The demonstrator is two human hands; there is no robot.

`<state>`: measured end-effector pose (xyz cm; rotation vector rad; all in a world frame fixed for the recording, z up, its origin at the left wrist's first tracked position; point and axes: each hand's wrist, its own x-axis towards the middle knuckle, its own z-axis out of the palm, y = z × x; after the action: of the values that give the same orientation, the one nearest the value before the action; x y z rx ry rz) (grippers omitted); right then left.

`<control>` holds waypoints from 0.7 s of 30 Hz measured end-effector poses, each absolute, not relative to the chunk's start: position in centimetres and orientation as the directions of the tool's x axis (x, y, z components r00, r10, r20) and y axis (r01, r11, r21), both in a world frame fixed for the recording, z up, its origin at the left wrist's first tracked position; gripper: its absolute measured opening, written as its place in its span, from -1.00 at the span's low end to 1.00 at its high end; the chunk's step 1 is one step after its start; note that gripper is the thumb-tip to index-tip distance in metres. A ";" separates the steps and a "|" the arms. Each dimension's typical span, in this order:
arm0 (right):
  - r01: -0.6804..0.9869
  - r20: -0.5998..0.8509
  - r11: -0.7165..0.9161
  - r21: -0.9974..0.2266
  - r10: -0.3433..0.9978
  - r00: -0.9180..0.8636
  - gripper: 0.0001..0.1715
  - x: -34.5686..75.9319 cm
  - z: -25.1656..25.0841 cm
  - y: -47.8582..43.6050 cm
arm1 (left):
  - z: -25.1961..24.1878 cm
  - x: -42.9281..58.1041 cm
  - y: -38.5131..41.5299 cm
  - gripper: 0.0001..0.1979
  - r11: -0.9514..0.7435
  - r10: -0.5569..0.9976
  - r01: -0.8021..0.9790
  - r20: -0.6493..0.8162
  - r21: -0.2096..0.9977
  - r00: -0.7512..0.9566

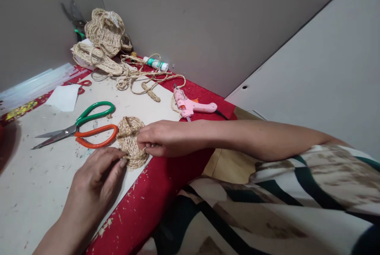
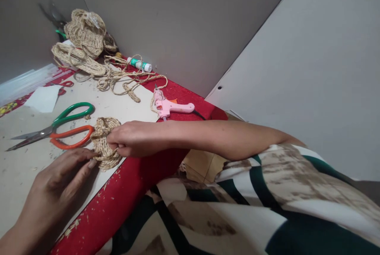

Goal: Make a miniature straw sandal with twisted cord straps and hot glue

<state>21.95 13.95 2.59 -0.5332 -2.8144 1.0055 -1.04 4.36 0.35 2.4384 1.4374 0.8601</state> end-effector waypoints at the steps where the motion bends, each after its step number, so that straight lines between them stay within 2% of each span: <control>1: 0.297 -0.031 0.705 -0.644 0.365 -0.931 -0.81 22.0 2.7 14.0 | 0.4 -1.1 4.4 -0.88 -0.500 0.858 0.740 0.374 0.451 0.352; 6: 0.320 -0.053 0.666 -0.674 0.388 -0.920 -0.81 22.0 2.9 13.8 | 0.9 -0.9 4.5 -0.90 -0.417 0.907 0.732 0.297 0.539 0.299; 10: 0.316 -0.016 0.657 -0.685 0.420 -0.908 -0.82 22.0 2.4 13.5 | 1.1 -0.8 4.5 -0.91 -0.391 0.920 0.724 0.272 0.569 0.283; 21: 0.359 0.052 0.668 -0.651 0.512 -0.858 -0.86 22.1 1.0 12.4 | 1.1 -0.5 4.4 -0.91 -0.393 0.917 0.745 0.283 0.538 0.279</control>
<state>22.08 12.38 0.99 -0.7040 -2.6534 0.9627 -0.52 4.37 1.10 2.2531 1.5193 0.8122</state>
